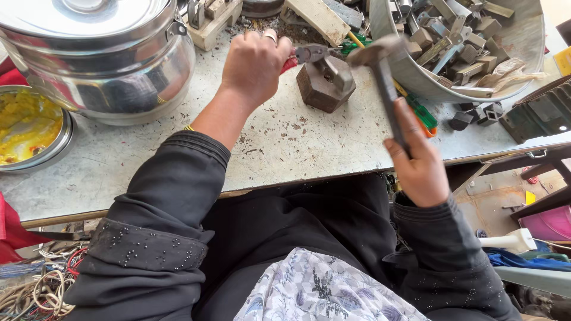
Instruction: The person uses pliers and a hammer to adjust and shape metal lock components on a workbench. They repeatedly pick up lock parts, hold them with pliers, and strike them with a hammer to modify their shape.
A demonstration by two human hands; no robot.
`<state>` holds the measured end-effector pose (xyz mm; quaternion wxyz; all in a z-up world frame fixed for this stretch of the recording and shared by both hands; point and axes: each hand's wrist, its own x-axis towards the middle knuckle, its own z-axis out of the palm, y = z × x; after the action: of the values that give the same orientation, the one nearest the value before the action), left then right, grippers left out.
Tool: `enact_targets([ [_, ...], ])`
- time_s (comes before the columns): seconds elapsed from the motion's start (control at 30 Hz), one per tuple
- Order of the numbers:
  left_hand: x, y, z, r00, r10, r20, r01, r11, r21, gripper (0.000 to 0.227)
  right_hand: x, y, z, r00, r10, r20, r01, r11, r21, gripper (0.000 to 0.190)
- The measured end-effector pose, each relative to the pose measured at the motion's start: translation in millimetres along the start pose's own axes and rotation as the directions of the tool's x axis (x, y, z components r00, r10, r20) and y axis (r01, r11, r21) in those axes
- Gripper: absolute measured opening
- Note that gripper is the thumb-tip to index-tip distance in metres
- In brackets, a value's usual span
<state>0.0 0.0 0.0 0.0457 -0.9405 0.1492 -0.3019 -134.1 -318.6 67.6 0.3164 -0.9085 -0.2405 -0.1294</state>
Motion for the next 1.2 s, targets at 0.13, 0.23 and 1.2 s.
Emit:
enact_targets([
  [0.13,-0.1,3.5,-6.9,0.987,0.064,-0.146,-0.043,0.988,0.147,0.018,-4.9,5.9,-12.4,0.998,-0.005,0.057,0.007,0.999,-0.046,0.060],
  [0.23,-2.4,4.4,-9.1,0.977,0.082,-0.196,-0.042,0.979,0.198,0.030,-17.0,4.2,-42.9,0.954,0.292,-0.066,-0.298,0.948,-0.109,0.059],
  [1.2,-12.4,16.4,-6.2,0.983,0.028,-0.179,-0.019,0.998,0.053,0.028,-18.2,18.9,-18.3,0.983,0.171,0.063,-0.160,0.975,-0.153,0.063],
])
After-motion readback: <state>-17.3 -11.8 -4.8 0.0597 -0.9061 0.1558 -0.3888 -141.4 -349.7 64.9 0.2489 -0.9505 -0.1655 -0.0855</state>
